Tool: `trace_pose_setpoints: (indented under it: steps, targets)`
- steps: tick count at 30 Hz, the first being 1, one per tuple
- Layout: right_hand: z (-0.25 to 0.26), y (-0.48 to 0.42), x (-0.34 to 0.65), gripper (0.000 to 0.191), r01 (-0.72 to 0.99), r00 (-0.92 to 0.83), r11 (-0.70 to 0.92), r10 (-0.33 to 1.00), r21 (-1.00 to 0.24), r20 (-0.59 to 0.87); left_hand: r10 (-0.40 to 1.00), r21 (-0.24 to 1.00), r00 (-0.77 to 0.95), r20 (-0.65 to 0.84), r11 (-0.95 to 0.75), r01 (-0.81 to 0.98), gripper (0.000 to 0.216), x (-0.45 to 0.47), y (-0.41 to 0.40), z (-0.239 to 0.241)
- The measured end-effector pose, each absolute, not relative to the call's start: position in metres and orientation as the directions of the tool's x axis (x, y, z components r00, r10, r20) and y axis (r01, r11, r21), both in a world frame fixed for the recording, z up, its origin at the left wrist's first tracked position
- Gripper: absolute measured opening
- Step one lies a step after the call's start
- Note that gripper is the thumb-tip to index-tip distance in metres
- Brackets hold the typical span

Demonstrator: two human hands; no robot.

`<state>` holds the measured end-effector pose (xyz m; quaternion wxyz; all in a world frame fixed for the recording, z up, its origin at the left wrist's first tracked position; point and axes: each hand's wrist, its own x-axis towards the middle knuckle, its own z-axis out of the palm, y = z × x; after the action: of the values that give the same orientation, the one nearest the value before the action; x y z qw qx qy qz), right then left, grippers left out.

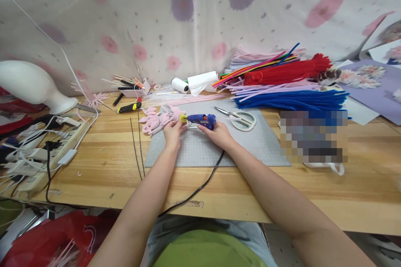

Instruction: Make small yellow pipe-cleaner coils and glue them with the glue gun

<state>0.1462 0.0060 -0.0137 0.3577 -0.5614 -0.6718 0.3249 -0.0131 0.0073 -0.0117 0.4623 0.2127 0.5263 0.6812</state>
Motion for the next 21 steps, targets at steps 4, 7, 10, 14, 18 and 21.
trace_pose_setpoints:
  steps: [4,7,10,14,18,21]
  targets:
    - [-0.013,0.007,0.148,0.041,0.428,-0.091,0.135,0.99,-0.894,0.106,0.853,0.915,-0.482,-0.198,-0.015,-0.402,0.008,-0.013,0.008,-0.013]
    - [-0.012,0.014,0.149,0.044,0.402,0.017,0.084,0.995,-0.912,0.099,0.854,0.918,-0.483,-0.195,-0.014,-0.395,0.01,-0.014,0.008,-0.013]
    - [-0.012,0.029,0.151,0.048,0.457,0.091,0.076,0.987,-0.886,0.131,0.858,0.919,-0.474,-0.2,-0.002,-0.393,0.011,-0.015,0.007,-0.012]
    - [-0.014,0.054,0.153,0.05,0.584,0.069,0.073,0.988,-0.808,0.139,0.876,0.922,-0.433,-0.211,0.031,-0.386,0.012,-0.017,0.006,-0.01]
    - [-0.012,0.069,0.147,0.052,0.661,0.056,0.037,0.994,-0.749,0.099,0.895,0.926,-0.398,-0.202,0.042,-0.375,0.014,-0.018,0.004,-0.009]
    - [-0.009,0.072,0.14,0.056,0.725,0.077,-0.014,0.995,-0.689,0.061,0.898,0.925,-0.389,-0.205,0.047,-0.377,0.014,-0.019,0.004,-0.009]
